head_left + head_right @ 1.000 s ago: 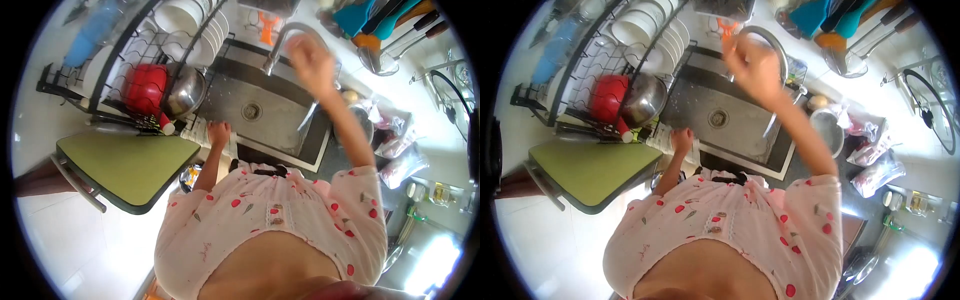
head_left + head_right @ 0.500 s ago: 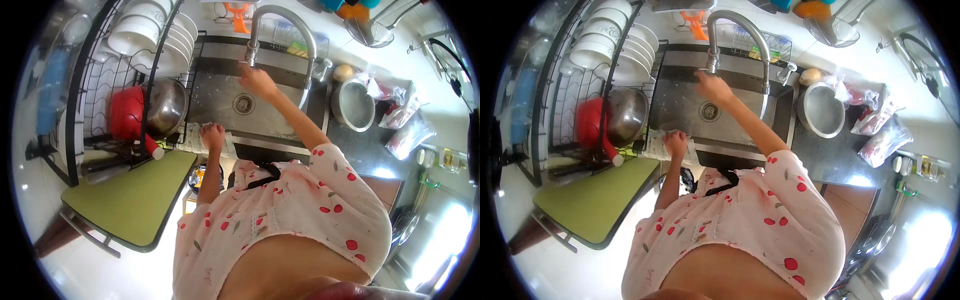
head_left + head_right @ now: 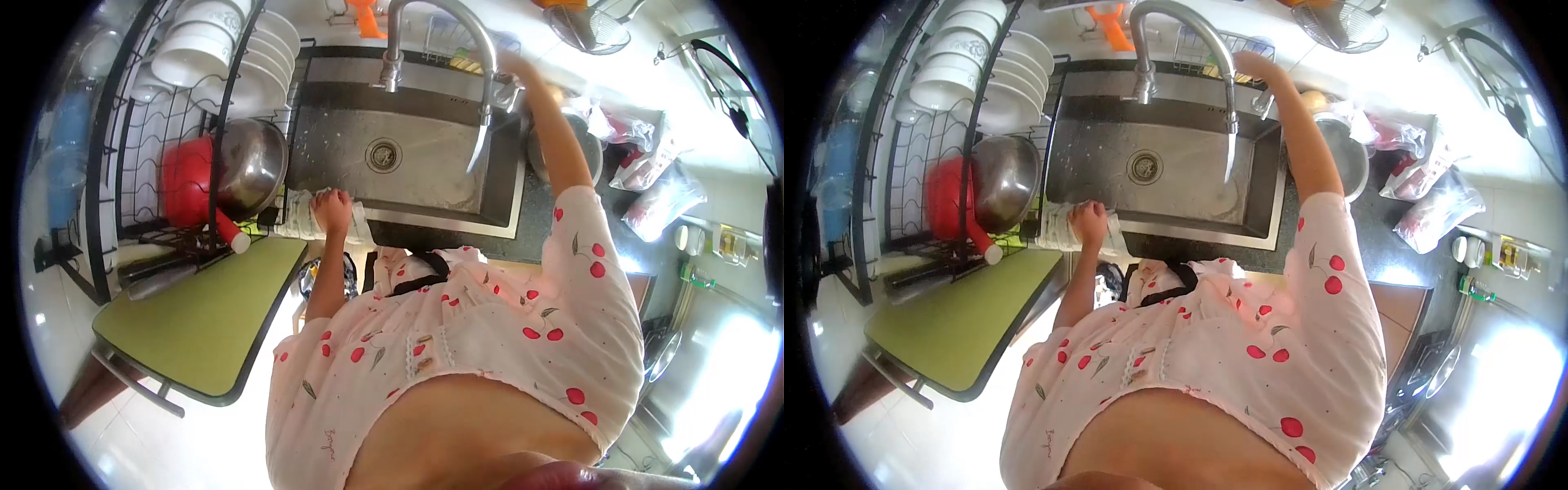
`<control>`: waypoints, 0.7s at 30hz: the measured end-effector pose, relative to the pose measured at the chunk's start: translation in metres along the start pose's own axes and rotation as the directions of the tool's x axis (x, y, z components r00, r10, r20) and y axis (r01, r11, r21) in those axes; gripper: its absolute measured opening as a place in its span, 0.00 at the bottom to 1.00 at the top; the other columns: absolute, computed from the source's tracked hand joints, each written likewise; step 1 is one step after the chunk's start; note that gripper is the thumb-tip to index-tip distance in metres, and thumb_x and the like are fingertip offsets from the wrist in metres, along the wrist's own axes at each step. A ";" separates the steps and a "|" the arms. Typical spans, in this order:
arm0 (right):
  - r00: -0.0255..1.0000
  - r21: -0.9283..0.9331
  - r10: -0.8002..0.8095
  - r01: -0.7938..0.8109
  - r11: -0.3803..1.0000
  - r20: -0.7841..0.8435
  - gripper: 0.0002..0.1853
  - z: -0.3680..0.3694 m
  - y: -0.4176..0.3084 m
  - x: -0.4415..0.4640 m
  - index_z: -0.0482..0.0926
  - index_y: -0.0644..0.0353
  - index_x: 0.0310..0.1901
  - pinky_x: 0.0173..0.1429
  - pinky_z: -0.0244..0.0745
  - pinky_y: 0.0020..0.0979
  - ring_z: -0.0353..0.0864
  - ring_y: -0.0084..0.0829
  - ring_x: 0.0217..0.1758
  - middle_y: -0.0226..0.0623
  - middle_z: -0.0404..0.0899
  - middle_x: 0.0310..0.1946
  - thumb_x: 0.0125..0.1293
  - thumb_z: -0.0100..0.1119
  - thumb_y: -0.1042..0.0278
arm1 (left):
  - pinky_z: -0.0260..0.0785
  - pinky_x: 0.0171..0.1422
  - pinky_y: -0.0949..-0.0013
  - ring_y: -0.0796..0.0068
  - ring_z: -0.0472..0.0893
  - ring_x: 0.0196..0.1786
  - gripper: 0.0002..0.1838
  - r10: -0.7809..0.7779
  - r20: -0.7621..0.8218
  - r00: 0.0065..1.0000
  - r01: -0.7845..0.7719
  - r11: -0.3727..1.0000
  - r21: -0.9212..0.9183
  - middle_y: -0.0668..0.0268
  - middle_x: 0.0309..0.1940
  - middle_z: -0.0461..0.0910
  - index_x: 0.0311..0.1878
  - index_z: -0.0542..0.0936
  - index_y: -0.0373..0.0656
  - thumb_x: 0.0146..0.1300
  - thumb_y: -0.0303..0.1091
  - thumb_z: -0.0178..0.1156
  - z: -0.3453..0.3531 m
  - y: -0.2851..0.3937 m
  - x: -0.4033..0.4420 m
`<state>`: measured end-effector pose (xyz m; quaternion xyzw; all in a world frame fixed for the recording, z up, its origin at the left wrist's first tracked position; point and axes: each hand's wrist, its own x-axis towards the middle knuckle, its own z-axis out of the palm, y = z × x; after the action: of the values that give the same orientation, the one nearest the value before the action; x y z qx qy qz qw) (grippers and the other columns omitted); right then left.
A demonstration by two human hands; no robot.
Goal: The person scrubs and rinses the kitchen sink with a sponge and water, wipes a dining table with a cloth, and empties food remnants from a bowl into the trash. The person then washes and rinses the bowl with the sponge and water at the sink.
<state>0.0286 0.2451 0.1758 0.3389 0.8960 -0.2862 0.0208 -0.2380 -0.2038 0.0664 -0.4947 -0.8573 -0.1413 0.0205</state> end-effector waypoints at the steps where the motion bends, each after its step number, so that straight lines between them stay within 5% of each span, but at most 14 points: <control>1: 0.948 0.124 0.305 -0.315 0.941 0.094 0.15 0.000 -0.016 0.007 0.73 0.68 0.42 0.41 0.73 0.37 0.75 0.41 0.40 0.48 0.74 0.37 0.61 0.42 0.66 | 0.62 0.45 0.62 0.63 0.75 0.32 0.10 0.009 0.003 1.000 -0.009 1.000 0.010 0.62 0.22 0.77 0.20 0.77 0.43 0.50 0.35 0.51 -0.007 0.003 0.001; 2: 0.911 0.267 0.407 -0.411 0.872 0.074 0.14 -0.029 -0.087 -0.031 0.76 0.66 0.39 0.40 0.74 0.37 0.76 0.42 0.39 0.48 0.76 0.34 0.59 0.45 0.65 | 0.61 0.46 0.62 0.63 0.75 0.32 0.11 0.003 0.012 1.000 -0.003 1.000 0.013 0.61 0.22 0.77 0.20 0.77 0.43 0.51 0.35 0.50 -0.006 0.002 0.000; 5: 0.888 0.178 0.272 -0.219 0.959 -0.372 0.14 -0.030 -0.079 -0.042 0.78 0.62 0.39 0.39 0.73 0.36 0.78 0.41 0.36 0.47 0.77 0.30 0.60 0.47 0.62 | 0.61 0.47 0.62 0.63 0.75 0.32 0.12 0.000 0.016 1.000 0.000 1.000 0.003 0.61 0.23 0.78 0.20 0.77 0.42 0.51 0.36 0.49 -0.004 0.002 0.001; 8: 0.652 0.095 0.143 -0.108 0.990 -0.744 0.14 -0.035 -0.098 -0.084 0.79 0.56 0.40 0.37 0.72 0.34 0.79 0.40 0.32 0.48 0.78 0.30 0.60 0.48 0.60 | 0.61 0.47 0.62 0.64 0.75 0.32 0.12 -0.010 0.009 1.000 0.010 1.000 0.007 0.62 0.22 0.77 0.20 0.77 0.43 0.51 0.37 0.49 -0.001 0.002 -0.001; 9: 0.557 0.209 0.232 -0.106 0.972 -0.798 0.15 -0.033 -0.110 -0.111 0.79 0.61 0.37 0.35 0.72 0.32 0.80 0.37 0.29 0.46 0.78 0.27 0.61 0.47 0.59 | 0.61 0.47 0.62 0.64 0.75 0.32 0.12 -0.007 -0.002 1.000 0.007 1.000 0.014 0.62 0.22 0.77 0.20 0.77 0.43 0.51 0.37 0.49 -0.002 0.003 0.001; 11: 0.534 0.411 0.434 -0.169 0.896 -0.725 0.18 -0.015 -0.133 -0.170 0.77 0.66 0.34 0.30 0.71 0.29 0.80 0.29 0.27 0.42 0.78 0.23 0.63 0.46 0.57 | 0.62 0.46 0.62 0.64 0.75 0.32 0.12 0.003 -0.015 1.000 -0.002 1.000 0.029 0.61 0.22 0.77 0.19 0.77 0.43 0.51 0.36 0.49 -0.006 0.005 0.000; 12: 0.451 0.571 0.504 0.013 0.821 -0.736 0.21 0.019 -0.125 -0.187 0.77 0.67 0.33 0.27 0.73 0.26 0.80 0.27 0.27 0.37 0.77 0.20 0.65 0.44 0.54 | 0.62 0.46 0.62 0.63 0.76 0.31 0.11 0.000 -0.007 1.000 0.000 1.000 0.030 0.61 0.21 0.77 0.19 0.77 0.43 0.51 0.36 0.50 -0.006 0.005 0.001; 14: 0.476 0.983 0.861 0.063 0.172 -0.181 0.21 0.074 -0.144 -0.204 0.72 0.64 0.45 0.31 0.79 0.33 0.79 0.34 0.32 0.39 0.77 0.34 0.66 0.41 0.53 | 0.62 0.46 0.62 0.63 0.76 0.31 0.11 -0.006 0.011 1.000 0.006 0.999 0.036 0.60 0.21 0.77 0.19 0.77 0.43 0.51 0.36 0.50 -0.003 0.004 0.001; 16: 0.703 0.954 0.698 0.094 -0.284 0.138 0.21 0.152 -0.112 -0.202 0.69 0.56 0.50 0.43 0.75 0.38 0.73 0.32 0.47 0.36 0.73 0.43 0.65 0.42 0.48 | 0.62 0.45 0.62 0.62 0.75 0.29 0.11 0.032 -0.018 0.999 -0.032 0.999 0.033 0.60 0.19 0.76 0.19 0.77 0.44 0.51 0.36 0.50 0.000 0.000 0.000; 17: 0.832 0.835 0.527 0.160 -0.527 0.173 0.21 0.180 -0.098 -0.198 0.70 0.51 0.50 0.40 0.73 0.33 0.72 0.29 0.46 0.31 0.74 0.42 0.64 0.43 0.46 | 0.62 0.45 0.62 0.62 0.75 0.28 0.11 0.039 -0.031 0.999 -0.037 0.998 0.042 0.60 0.19 0.76 0.18 0.76 0.44 0.51 0.36 0.50 0.001 0.000 0.000; 20: 0.959 0.595 0.267 0.161 -0.787 0.094 0.21 0.215 -0.076 -0.177 0.71 0.49 0.48 0.35 0.70 0.27 0.74 0.26 0.42 0.27 0.74 0.41 0.63 0.43 0.44 | 0.62 0.44 0.62 0.62 0.75 0.27 0.11 0.048 -0.054 0.997 -0.045 0.998 0.050 0.61 0.18 0.76 0.17 0.75 0.44 0.51 0.36 0.51 0.005 0.000 -0.001; 21: 0.942 0.621 0.313 0.173 -0.765 0.123 0.21 0.215 -0.078 -0.175 0.71 0.50 0.48 0.36 0.70 0.27 0.74 0.27 0.41 0.27 0.74 0.41 0.63 0.43 0.44 | 0.62 0.44 0.62 0.62 0.75 0.27 0.11 0.053 -0.055 0.997 -0.050 0.997 0.052 0.61 0.18 0.75 0.17 0.75 0.44 0.51 0.36 0.51 0.004 -0.001 -0.002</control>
<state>0.0810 -0.0196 0.0758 0.2630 -0.0174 -0.8802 -0.3946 -0.2373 -0.2043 0.0620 -0.5118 -0.8466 -0.1330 0.0609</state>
